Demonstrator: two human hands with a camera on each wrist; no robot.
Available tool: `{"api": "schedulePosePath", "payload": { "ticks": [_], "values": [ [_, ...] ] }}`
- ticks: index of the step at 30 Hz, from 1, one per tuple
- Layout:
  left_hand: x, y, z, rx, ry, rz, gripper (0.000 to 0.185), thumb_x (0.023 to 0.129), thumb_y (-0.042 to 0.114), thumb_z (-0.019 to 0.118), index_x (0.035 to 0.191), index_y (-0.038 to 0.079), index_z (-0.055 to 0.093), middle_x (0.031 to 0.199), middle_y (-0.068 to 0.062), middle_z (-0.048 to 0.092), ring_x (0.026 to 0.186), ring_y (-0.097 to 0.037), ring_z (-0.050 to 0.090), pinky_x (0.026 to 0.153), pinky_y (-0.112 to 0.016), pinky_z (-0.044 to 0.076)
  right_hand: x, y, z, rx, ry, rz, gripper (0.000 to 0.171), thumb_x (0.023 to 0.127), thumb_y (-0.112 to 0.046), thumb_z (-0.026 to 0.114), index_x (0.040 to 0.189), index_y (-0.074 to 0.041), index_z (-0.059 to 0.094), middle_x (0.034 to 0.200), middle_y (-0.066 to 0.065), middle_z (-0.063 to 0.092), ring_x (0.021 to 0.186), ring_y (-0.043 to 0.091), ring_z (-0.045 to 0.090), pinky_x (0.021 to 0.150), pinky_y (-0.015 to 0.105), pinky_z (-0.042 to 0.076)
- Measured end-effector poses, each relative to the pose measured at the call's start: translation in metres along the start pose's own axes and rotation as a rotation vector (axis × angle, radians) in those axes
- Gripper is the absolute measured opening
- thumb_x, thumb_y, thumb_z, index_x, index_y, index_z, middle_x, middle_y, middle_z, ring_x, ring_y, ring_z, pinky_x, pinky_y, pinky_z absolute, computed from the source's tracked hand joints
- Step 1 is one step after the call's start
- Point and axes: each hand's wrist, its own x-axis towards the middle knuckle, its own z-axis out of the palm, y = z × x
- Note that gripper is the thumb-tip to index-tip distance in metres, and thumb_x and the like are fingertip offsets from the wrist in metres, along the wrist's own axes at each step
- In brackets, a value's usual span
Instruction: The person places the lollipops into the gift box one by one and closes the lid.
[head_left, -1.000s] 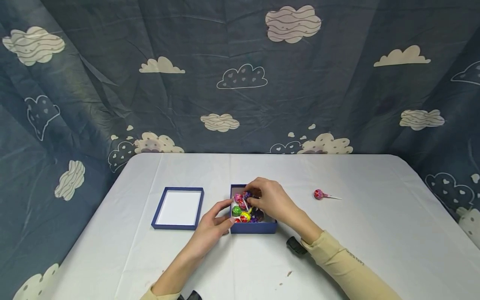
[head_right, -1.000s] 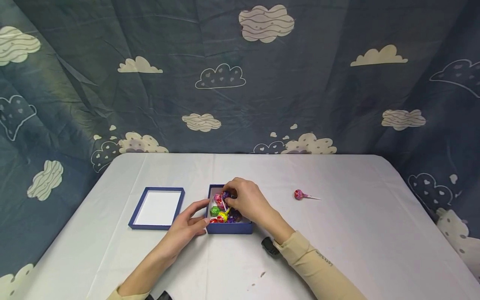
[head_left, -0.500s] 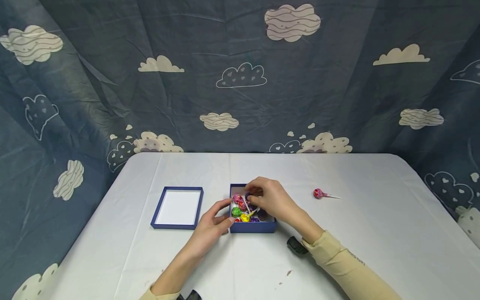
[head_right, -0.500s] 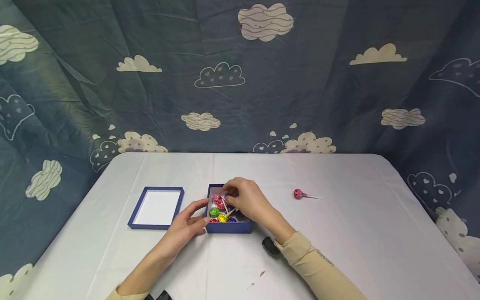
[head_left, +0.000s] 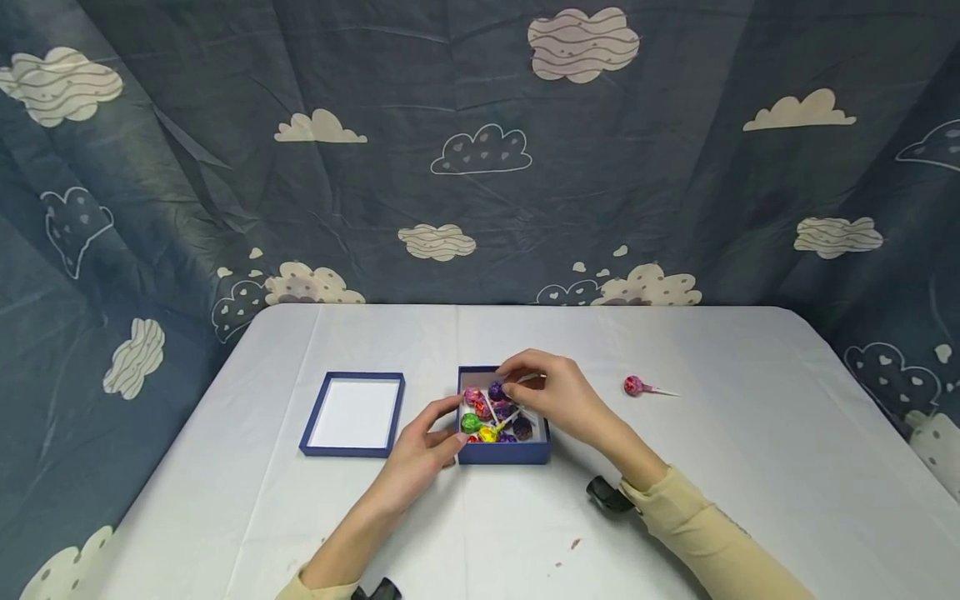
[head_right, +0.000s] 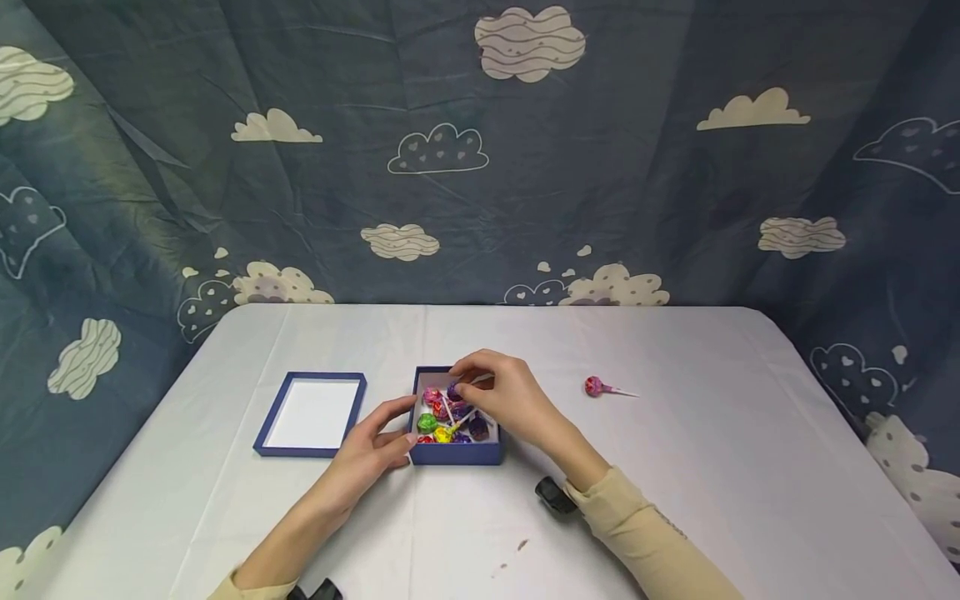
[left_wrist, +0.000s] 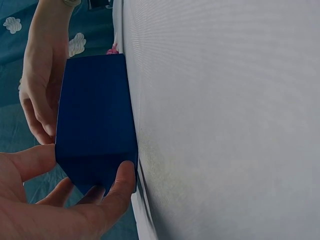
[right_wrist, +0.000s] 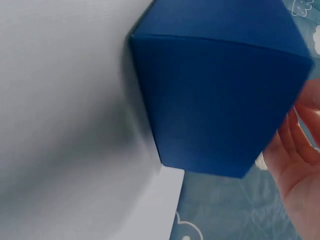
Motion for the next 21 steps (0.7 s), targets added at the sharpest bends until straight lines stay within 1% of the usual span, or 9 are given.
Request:
{"api": "schedulePosePath", "payload": {
  "ticks": [3, 9, 12, 17, 21],
  "values": [
    [0.000, 0.000, 0.000, 0.009, 0.002, -0.004, 0.051, 0.096, 0.010, 0.060, 0.145, 0.011, 0.045, 0.154, -0.017, 0.031, 0.127, -0.039, 0.050, 0.089, -0.045, 0.052, -0.004, -0.003, -0.007, 0.001, 0.009, -0.008, 0.019, 0.090, -0.005, 0.070, 0.108, -0.011, 0.072, 0.105, 0.004, 0.069, 0.093, 0.013, 0.065, 0.083, 0.035, 0.055],
    [0.001, 0.000, 0.000, 0.017, 0.009, -0.005, 0.051, 0.097, 0.010, 0.060, 0.145, 0.011, 0.045, 0.154, -0.018, 0.031, 0.127, -0.040, 0.049, 0.090, -0.045, 0.052, -0.013, -0.007, -0.022, -0.006, 0.032, -0.009, 0.020, 0.091, -0.006, 0.070, 0.106, -0.018, 0.071, 0.103, -0.004, 0.068, 0.092, 0.011, 0.065, 0.083, 0.031, 0.055],
    [0.000, 0.001, 0.001, 0.009, 0.009, 0.001, 0.051, 0.096, 0.010, 0.060, 0.145, 0.010, 0.045, 0.154, -0.018, 0.032, 0.127, -0.040, 0.050, 0.089, -0.045, 0.052, -0.018, -0.008, -0.029, -0.004, 0.052, -0.019, 0.020, 0.090, -0.005, 0.071, 0.105, -0.018, 0.072, 0.103, -0.006, 0.067, 0.093, 0.011, 0.065, 0.082, 0.031, 0.055],
    [-0.001, 0.001, 0.001, -0.008, 0.007, -0.002, 0.053, 0.096, 0.009, 0.060, 0.146, 0.010, 0.045, 0.154, -0.019, 0.031, 0.128, -0.041, 0.048, 0.089, -0.045, 0.052, -0.026, -0.005, -0.041, -0.009, 0.066, -0.009, 0.021, 0.089, -0.002, 0.070, 0.106, -0.015, 0.072, 0.106, 0.001, 0.068, 0.094, 0.013, 0.066, 0.083, 0.031, 0.055],
    [0.000, -0.001, 0.000, -0.008, 0.009, -0.015, 0.053, 0.096, 0.009, 0.060, 0.146, 0.012, 0.045, 0.154, -0.017, 0.032, 0.128, -0.040, 0.048, 0.090, -0.044, 0.052, -0.033, -0.003, -0.050, -0.025, 0.073, -0.009, 0.023, 0.089, 0.000, 0.070, 0.107, -0.014, 0.071, 0.105, 0.000, 0.068, 0.094, 0.014, 0.066, 0.083, 0.033, 0.055]
  ]
}}
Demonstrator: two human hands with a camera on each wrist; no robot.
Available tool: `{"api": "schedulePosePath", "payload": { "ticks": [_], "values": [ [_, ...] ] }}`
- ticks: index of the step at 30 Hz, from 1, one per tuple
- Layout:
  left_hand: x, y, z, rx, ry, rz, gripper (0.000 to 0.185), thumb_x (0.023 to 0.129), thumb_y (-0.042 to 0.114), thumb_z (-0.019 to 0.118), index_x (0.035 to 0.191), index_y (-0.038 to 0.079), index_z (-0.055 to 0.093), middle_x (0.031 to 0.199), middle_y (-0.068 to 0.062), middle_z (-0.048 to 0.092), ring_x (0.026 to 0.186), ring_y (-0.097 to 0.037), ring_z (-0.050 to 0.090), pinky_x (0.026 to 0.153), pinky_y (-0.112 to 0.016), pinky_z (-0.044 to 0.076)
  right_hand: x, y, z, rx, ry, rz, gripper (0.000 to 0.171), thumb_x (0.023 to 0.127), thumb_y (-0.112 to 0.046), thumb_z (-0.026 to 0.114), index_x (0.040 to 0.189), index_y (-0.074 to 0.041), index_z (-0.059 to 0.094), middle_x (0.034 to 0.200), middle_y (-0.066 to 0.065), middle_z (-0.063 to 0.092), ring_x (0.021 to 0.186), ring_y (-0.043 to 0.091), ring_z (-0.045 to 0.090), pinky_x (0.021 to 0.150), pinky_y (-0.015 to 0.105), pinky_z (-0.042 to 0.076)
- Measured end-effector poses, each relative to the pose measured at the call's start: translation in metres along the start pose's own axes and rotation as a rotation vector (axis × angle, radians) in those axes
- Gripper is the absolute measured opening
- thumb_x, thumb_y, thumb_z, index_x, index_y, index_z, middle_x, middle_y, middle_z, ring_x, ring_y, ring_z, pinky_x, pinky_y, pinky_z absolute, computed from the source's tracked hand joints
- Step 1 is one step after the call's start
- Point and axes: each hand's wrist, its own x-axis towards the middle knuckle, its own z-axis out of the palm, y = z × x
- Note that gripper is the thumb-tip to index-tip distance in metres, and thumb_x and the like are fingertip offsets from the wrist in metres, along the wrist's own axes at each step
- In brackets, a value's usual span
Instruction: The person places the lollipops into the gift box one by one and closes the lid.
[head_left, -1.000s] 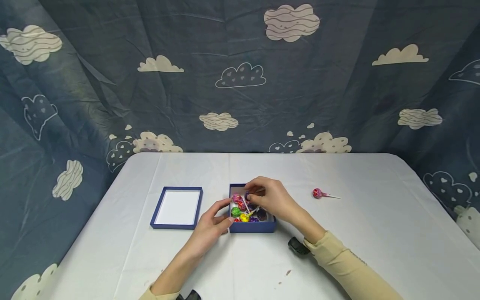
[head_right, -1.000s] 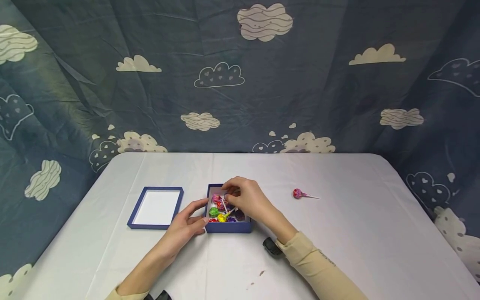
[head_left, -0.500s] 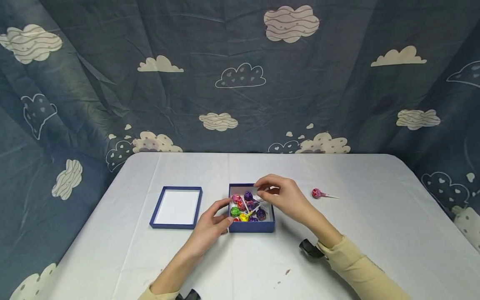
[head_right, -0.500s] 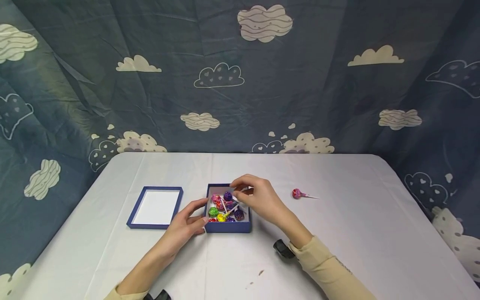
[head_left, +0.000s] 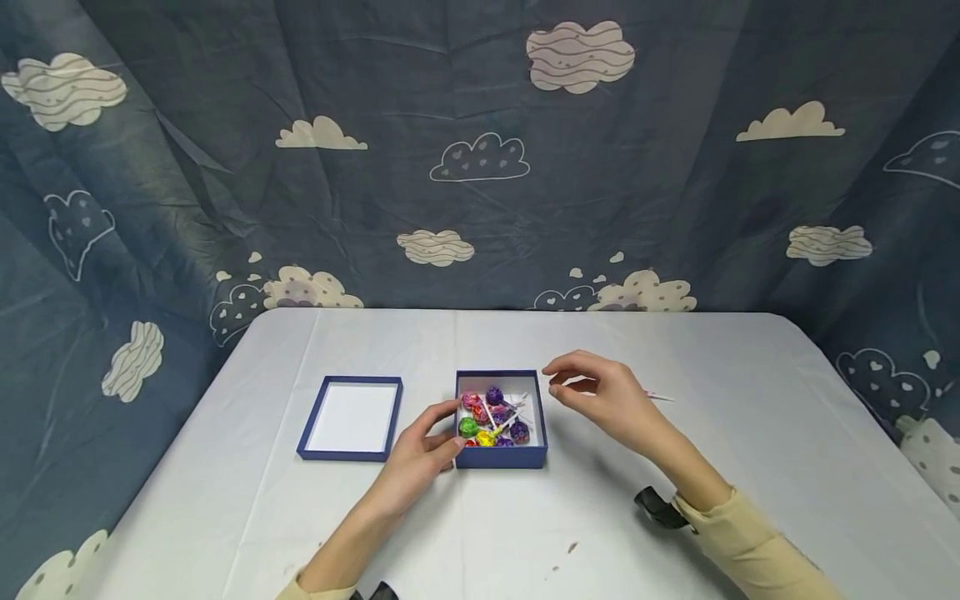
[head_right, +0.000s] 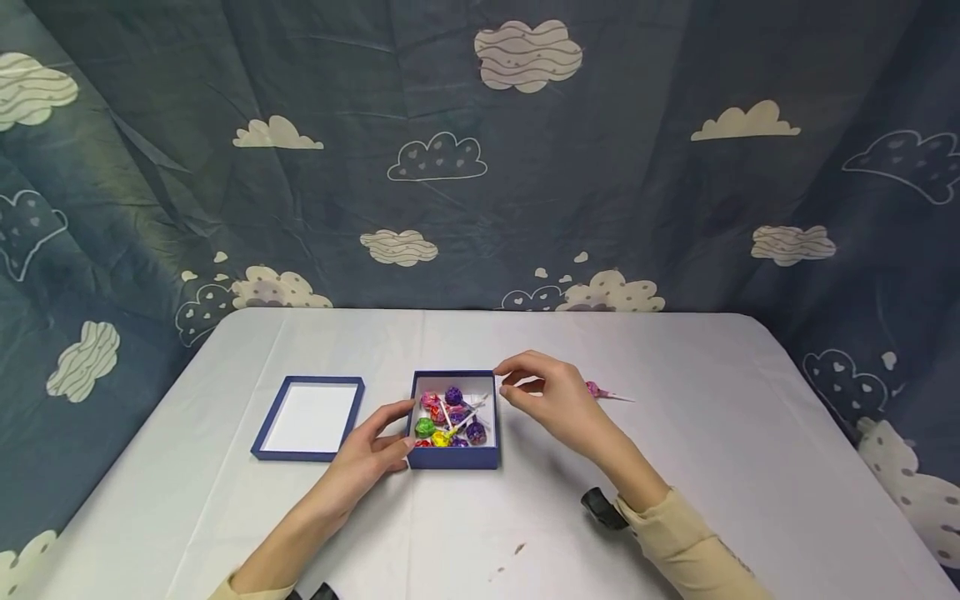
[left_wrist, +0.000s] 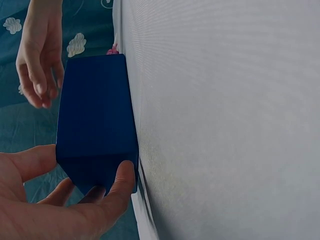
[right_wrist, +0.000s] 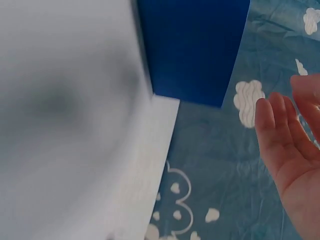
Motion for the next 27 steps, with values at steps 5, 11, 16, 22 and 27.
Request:
{"api": "schedulePosePath", "payload": {
  "ticks": [5, 11, 16, 22, 27],
  "values": [
    [0.001, -0.001, 0.000, 0.009, -0.003, -0.009, 0.053, 0.096, 0.010, 0.060, 0.146, 0.013, 0.045, 0.154, -0.017, 0.032, 0.128, -0.039, 0.049, 0.090, -0.043, 0.052, -0.009, 0.005, -0.016, -0.050, 0.001, -0.001, 0.020, 0.090, -0.004, 0.071, 0.107, -0.015, 0.071, 0.104, -0.003, 0.067, 0.094, 0.015, 0.067, 0.083, 0.033, 0.055],
    [0.001, -0.001, 0.001, 0.009, -0.005, -0.005, 0.052, 0.096, 0.009, 0.059, 0.146, 0.013, 0.045, 0.154, -0.016, 0.031, 0.127, -0.038, 0.050, 0.088, -0.042, 0.052, -0.018, 0.017, -0.035, -0.137, 0.004, -0.012, 0.020, 0.090, -0.005, 0.072, 0.108, -0.015, 0.070, 0.103, -0.003, 0.067, 0.093, 0.018, 0.068, 0.077, 0.031, 0.056],
    [0.000, -0.001, 0.001, 0.012, -0.002, -0.003, 0.053, 0.096, 0.009, 0.060, 0.146, 0.013, 0.045, 0.154, -0.015, 0.032, 0.127, -0.037, 0.050, 0.089, -0.043, 0.052, -0.021, 0.031, -0.047, -0.219, 0.020, 0.001, 0.022, 0.088, -0.004, 0.072, 0.108, -0.014, 0.070, 0.102, -0.003, 0.067, 0.091, 0.018, 0.068, 0.075, 0.030, 0.056],
    [0.001, -0.001, 0.001, 0.017, -0.003, -0.014, 0.052, 0.097, 0.010, 0.059, 0.147, 0.014, 0.045, 0.155, -0.015, 0.032, 0.125, -0.036, 0.052, 0.089, -0.042, 0.052, -0.023, 0.053, -0.057, -0.266, 0.024, 0.007, 0.025, 0.087, 0.001, 0.072, 0.109, -0.008, 0.069, 0.105, 0.005, 0.068, 0.092, 0.022, 0.067, 0.079, 0.036, 0.056],
    [0.001, 0.000, 0.001, 0.016, -0.001, -0.018, 0.052, 0.097, 0.010, 0.060, 0.146, 0.015, 0.045, 0.155, -0.015, 0.032, 0.125, -0.035, 0.051, 0.089, -0.042, 0.052, -0.022, 0.066, -0.065, -0.237, 0.010, 0.089, 0.026, 0.087, -0.003, 0.074, 0.112, -0.006, 0.068, 0.109, 0.013, 0.068, 0.097, 0.027, 0.066, 0.084, 0.040, 0.055]
  ]
}}
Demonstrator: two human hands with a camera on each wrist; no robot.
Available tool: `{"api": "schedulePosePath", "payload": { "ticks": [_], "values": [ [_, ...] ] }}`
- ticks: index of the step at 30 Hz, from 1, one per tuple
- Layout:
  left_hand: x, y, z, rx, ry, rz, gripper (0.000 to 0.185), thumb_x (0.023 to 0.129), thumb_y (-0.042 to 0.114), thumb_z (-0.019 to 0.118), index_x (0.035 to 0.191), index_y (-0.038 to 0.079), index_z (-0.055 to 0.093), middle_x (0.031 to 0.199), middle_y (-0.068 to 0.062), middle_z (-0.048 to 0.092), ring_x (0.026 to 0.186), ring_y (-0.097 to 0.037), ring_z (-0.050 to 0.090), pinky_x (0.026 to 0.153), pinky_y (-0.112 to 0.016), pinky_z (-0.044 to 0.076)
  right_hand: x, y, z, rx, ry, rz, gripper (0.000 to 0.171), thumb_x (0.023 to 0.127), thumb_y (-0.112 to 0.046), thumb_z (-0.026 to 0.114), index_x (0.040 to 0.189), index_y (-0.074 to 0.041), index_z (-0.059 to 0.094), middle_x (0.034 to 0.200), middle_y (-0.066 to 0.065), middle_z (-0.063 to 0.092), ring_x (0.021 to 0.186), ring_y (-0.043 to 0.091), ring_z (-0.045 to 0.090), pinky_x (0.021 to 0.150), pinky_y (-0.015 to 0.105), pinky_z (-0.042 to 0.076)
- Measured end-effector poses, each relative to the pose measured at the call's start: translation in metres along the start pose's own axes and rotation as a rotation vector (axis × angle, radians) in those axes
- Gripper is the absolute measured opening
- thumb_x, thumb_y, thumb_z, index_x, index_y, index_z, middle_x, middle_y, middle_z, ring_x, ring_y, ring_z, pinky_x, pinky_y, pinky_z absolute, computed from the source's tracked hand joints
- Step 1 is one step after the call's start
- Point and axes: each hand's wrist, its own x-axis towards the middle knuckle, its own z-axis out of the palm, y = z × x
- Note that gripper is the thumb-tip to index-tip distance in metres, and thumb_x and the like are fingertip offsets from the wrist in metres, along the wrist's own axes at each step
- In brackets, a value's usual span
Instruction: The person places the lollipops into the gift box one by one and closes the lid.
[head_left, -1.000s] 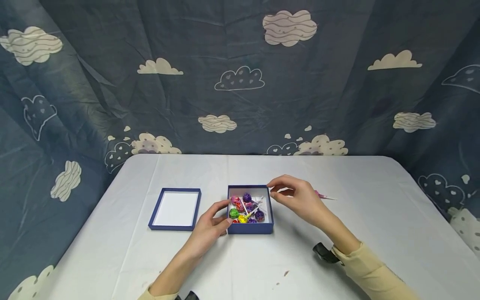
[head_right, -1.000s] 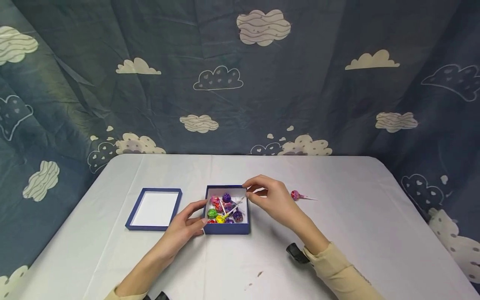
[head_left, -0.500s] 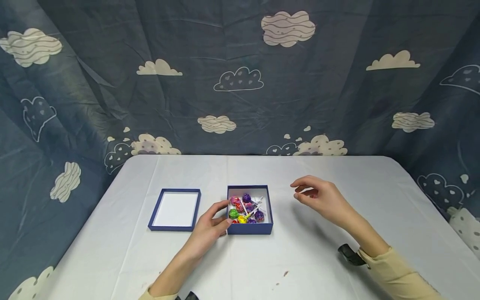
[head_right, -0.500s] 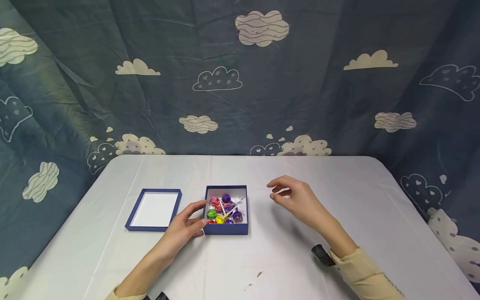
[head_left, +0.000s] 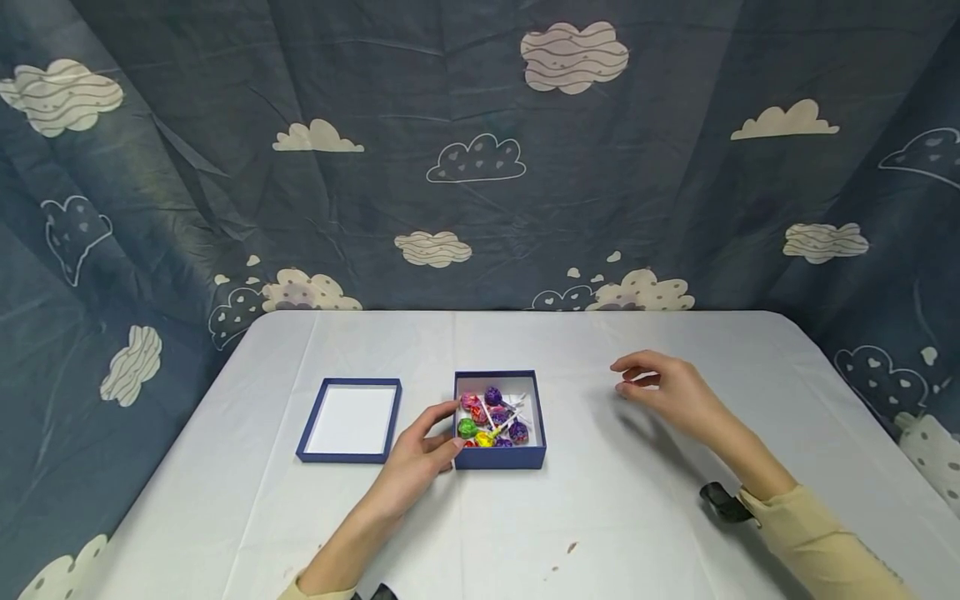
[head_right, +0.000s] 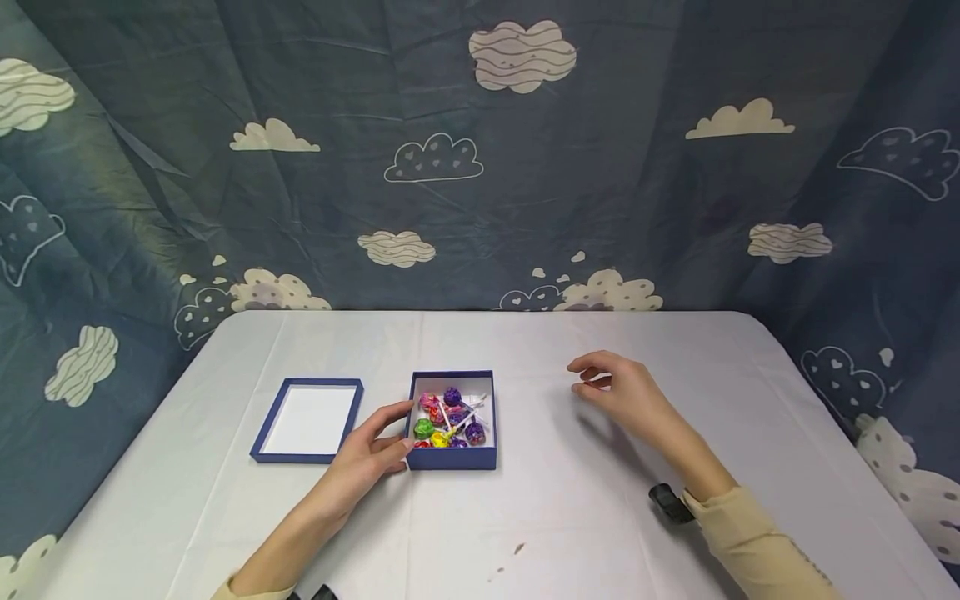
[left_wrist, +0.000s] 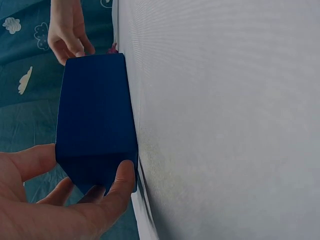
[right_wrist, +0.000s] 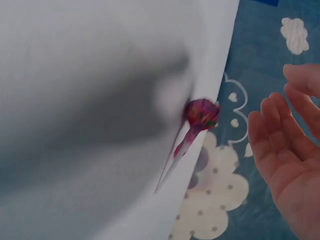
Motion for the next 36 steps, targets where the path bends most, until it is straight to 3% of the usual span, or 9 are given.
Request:
{"api": "schedulePosePath", "payload": {
  "ticks": [6, 12, 21, 36],
  "values": [
    [0.000, 0.000, 0.000, 0.002, 0.000, -0.002, 0.052, 0.097, 0.011, 0.060, 0.147, 0.015, 0.045, 0.155, -0.015, 0.032, 0.126, -0.035, 0.051, 0.089, -0.043, 0.052, 0.003, 0.012, -0.005, -0.057, -0.054, 0.074, 0.028, 0.087, -0.008, 0.074, 0.114, -0.005, 0.068, 0.110, 0.012, 0.068, 0.099, 0.029, 0.064, 0.085, 0.044, 0.053],
    [-0.001, 0.000, 0.000, 0.003, -0.002, -0.004, 0.053, 0.097, 0.012, 0.060, 0.147, 0.016, 0.045, 0.155, -0.015, 0.032, 0.125, -0.035, 0.051, 0.090, -0.043, 0.051, 0.005, 0.024, -0.006, -0.121, -0.108, 0.065, 0.030, 0.085, -0.004, 0.075, 0.114, -0.002, 0.068, 0.109, 0.012, 0.068, 0.099, 0.031, 0.062, 0.086, 0.049, 0.052],
    [0.000, 0.000, -0.001, 0.014, 0.000, 0.005, 0.051, 0.097, 0.012, 0.060, 0.146, 0.014, 0.046, 0.155, -0.015, 0.032, 0.128, -0.038, 0.049, 0.091, -0.044, 0.051, 0.010, 0.039, -0.004, -0.179, -0.172, 0.094, 0.027, 0.084, -0.008, 0.076, 0.110, -0.003, 0.070, 0.093, 0.002, 0.066, 0.081, 0.019, 0.058, 0.068, 0.032, 0.050],
    [-0.002, 0.000, 0.000, 0.022, 0.004, 0.021, 0.050, 0.097, 0.011, 0.059, 0.145, 0.012, 0.045, 0.154, -0.017, 0.032, 0.126, -0.037, 0.051, 0.089, -0.046, 0.052, 0.007, 0.027, -0.004, -0.108, -0.119, 0.090, 0.026, 0.085, -0.010, 0.074, 0.111, -0.007, 0.070, 0.092, 0.001, 0.067, 0.086, 0.021, 0.062, 0.072, 0.033, 0.053]
  ]
}}
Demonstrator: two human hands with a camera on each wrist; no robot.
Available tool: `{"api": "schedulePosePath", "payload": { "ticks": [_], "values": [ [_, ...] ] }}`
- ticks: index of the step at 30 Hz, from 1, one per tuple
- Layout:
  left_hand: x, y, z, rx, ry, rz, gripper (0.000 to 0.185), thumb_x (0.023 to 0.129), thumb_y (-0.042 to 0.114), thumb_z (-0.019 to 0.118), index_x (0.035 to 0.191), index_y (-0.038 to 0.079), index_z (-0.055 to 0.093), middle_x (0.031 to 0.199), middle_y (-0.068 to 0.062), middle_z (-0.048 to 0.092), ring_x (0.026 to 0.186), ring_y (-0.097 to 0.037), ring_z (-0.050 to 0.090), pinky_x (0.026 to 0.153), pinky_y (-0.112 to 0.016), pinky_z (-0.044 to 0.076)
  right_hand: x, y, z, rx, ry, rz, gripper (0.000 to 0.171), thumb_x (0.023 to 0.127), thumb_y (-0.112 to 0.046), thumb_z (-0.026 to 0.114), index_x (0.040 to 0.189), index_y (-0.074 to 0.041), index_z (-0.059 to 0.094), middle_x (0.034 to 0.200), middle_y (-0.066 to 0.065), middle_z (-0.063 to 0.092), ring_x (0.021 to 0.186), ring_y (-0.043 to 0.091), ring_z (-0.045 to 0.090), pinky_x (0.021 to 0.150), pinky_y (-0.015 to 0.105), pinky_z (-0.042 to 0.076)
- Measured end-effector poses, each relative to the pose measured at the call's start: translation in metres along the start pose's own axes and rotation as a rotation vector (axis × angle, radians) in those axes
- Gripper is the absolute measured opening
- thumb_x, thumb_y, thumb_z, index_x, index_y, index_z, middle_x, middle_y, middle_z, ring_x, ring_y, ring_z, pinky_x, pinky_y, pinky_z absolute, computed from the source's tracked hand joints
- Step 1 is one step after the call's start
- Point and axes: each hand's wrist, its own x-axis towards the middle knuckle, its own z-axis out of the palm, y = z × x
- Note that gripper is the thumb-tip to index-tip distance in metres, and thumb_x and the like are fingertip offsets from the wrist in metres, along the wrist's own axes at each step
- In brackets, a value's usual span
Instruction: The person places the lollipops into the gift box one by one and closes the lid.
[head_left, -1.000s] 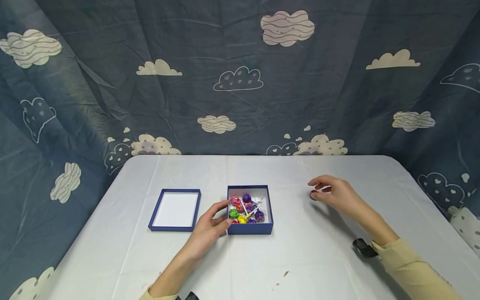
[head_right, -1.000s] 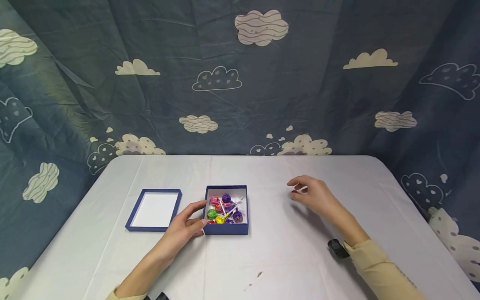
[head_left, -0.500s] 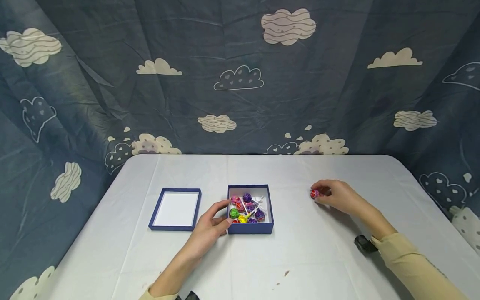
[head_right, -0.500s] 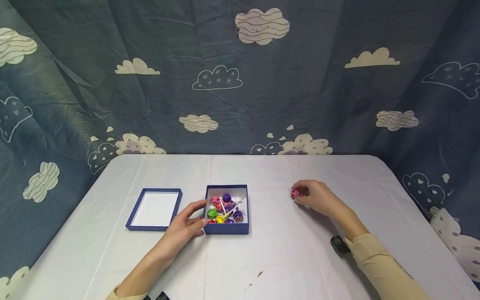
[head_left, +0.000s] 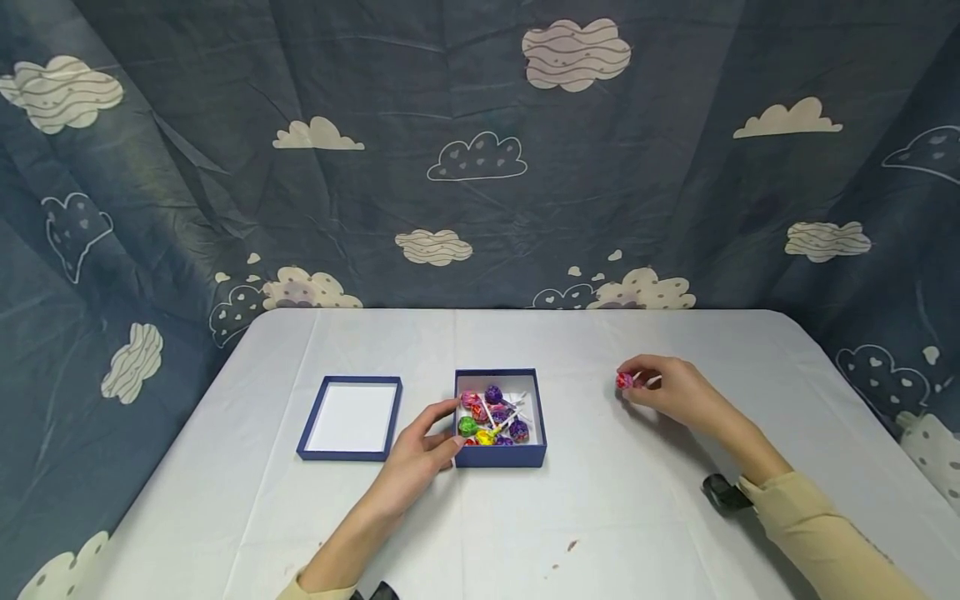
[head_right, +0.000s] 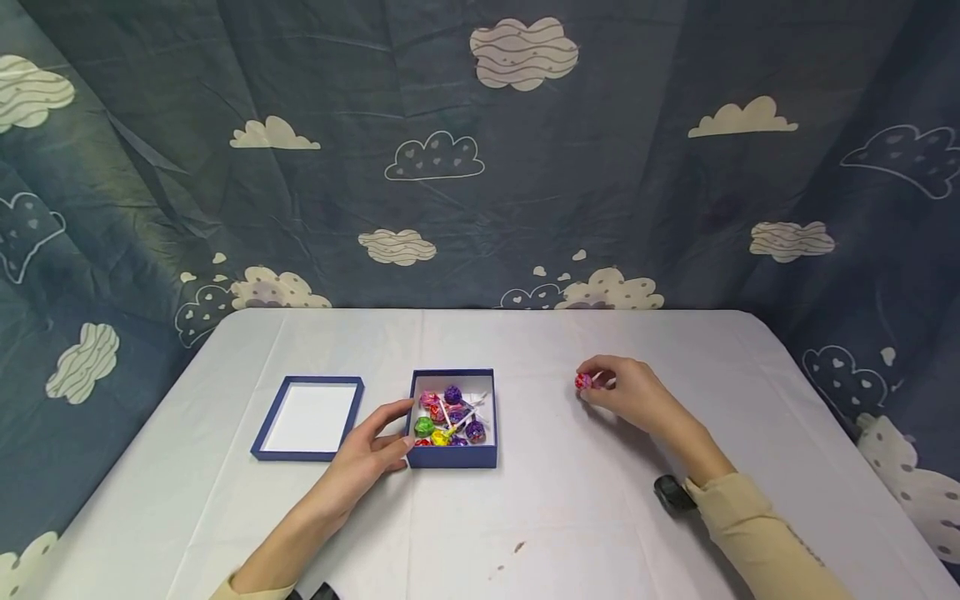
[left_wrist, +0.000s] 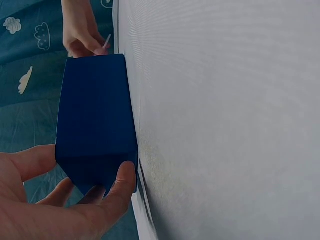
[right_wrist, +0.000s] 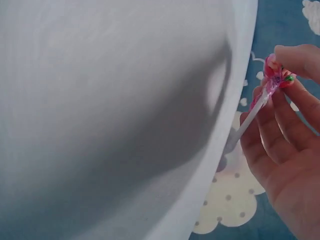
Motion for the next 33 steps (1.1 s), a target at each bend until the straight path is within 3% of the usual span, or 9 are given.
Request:
{"api": "schedulePosePath", "payload": {
  "ticks": [4, 11, 20, 33],
  "values": [
    [-0.001, 0.001, 0.000, -0.011, 0.005, 0.003, 0.051, 0.097, 0.011, 0.059, 0.146, 0.012, 0.045, 0.154, -0.018, 0.032, 0.127, -0.039, 0.050, 0.088, -0.046, 0.052, -0.002, -0.010, 0.001, 0.046, 0.016, -0.014, 0.027, 0.086, -0.012, 0.075, 0.112, -0.007, 0.070, 0.093, 0.000, 0.067, 0.087, 0.020, 0.061, 0.075, 0.031, 0.053],
    [0.001, -0.001, 0.000, -0.005, 0.000, -0.016, 0.052, 0.096, 0.011, 0.060, 0.146, 0.013, 0.045, 0.154, -0.016, 0.032, 0.127, -0.037, 0.050, 0.089, -0.045, 0.052, -0.007, -0.024, 0.005, 0.120, 0.049, -0.113, 0.025, 0.086, -0.011, 0.076, 0.110, -0.011, 0.069, 0.095, -0.004, 0.068, 0.086, 0.018, 0.062, 0.076, 0.031, 0.053],
    [0.002, -0.001, 0.000, -0.006, -0.004, -0.016, 0.052, 0.096, 0.011, 0.060, 0.146, 0.013, 0.045, 0.154, -0.016, 0.032, 0.126, -0.037, 0.051, 0.087, -0.043, 0.053, -0.009, -0.047, 0.010, 0.158, 0.088, -0.180, 0.026, 0.085, -0.011, 0.077, 0.109, -0.016, 0.068, 0.094, -0.007, 0.068, 0.085, 0.015, 0.062, 0.075, 0.028, 0.052],
    [0.001, -0.001, 0.000, -0.041, -0.009, -0.010, 0.052, 0.096, 0.009, 0.060, 0.146, 0.011, 0.045, 0.155, -0.018, 0.030, 0.127, -0.039, 0.049, 0.090, -0.041, 0.052, -0.007, -0.098, 0.024, 0.226, 0.043, -0.254, 0.026, 0.086, -0.016, 0.077, 0.110, -0.022, 0.068, 0.096, -0.012, 0.067, 0.088, 0.013, 0.061, 0.077, 0.030, 0.052]
  ]
}}
